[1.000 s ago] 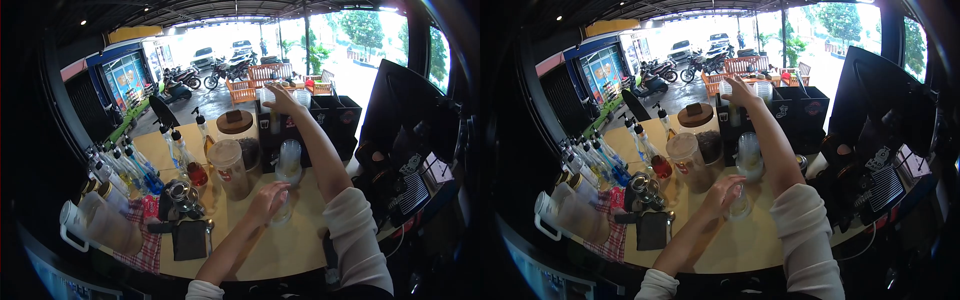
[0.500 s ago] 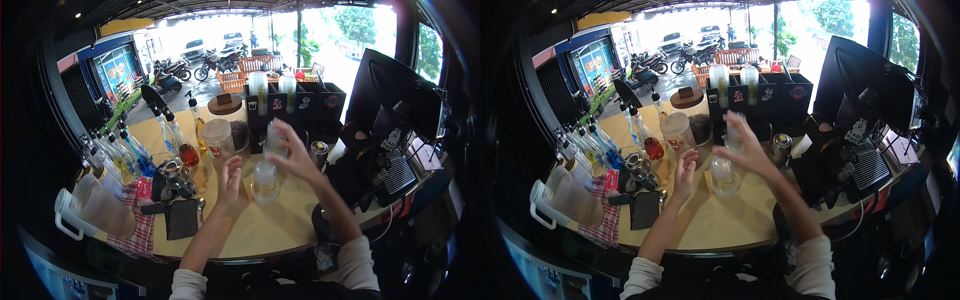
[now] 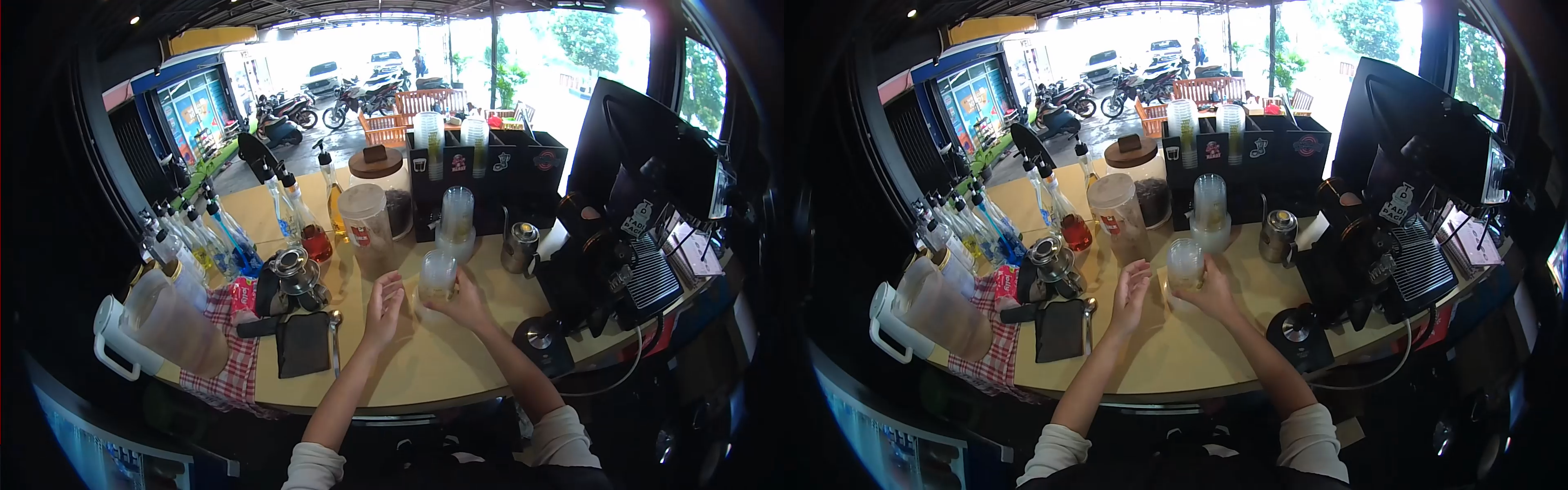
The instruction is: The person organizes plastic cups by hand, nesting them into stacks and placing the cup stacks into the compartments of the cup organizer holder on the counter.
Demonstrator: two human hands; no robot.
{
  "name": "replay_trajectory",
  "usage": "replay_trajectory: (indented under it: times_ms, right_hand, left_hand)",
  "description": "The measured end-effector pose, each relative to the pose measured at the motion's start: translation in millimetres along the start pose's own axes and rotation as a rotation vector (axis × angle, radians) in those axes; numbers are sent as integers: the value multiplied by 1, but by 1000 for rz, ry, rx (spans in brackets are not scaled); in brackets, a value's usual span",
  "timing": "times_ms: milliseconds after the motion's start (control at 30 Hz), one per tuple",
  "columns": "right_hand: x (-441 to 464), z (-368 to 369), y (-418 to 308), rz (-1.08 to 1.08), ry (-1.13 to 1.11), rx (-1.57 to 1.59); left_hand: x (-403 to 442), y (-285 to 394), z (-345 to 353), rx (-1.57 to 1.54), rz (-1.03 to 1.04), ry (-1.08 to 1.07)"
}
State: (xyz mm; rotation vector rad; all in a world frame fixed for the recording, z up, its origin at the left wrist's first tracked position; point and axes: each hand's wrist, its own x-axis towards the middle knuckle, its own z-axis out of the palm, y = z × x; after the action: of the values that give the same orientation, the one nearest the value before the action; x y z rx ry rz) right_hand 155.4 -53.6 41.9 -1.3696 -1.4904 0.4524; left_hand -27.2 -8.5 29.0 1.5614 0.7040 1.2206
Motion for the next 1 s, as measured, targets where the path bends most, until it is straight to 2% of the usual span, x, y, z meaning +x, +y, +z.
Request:
replay_trajectory:
  times_ms: [33,100,133,200,267,300,333,367,467,533,600,667,1000]
  right_hand:
    - [2,-1,6,-4,-7,-6]
    - [6,-1,12,98,29,477]
    - [4,-6,8,97,26,475]
    - [-1,-19,-5,375,44,945]
    - [-6,-24,-10,406,43,999]
    - [-10,-25,-16,395,15,1085]
    - [-14,-27,-22,386,-13,1168]
    - [-18,-27,-27,387,-8,1169]
    - [-27,-27,-37,313,-60,1075]
    - [-29,-30,-40,92,-127,918]
    - [-32,-36,-51,108,-148,895]
    - [-32,-42,-60,122,-169,870]
    - [-34,-41,-54,90,-78,836]
  left_hand:
    - [0,-2,1,-22,-2,-2]
    - [-1,-4,4,-48,-4,-5]
    - [-1,-5,4,-98,-44,17]
    - [-3,0,6,-142,-80,37]
    - [-9,18,15,-479,-214,-36]
    - [-12,25,20,-475,-217,-40]
    - [-13,31,25,-566,-189,-163]
    - [-15,37,30,-659,-161,-287]
    - [-16,60,44,-579,-217,-218]
    - [-16,70,45,-592,-226,-221]
    - [-18,71,47,-604,-237,-223]
    - [-19,70,51,-488,-156,-211]
    - [-18,70,51,-405,-111,-252]
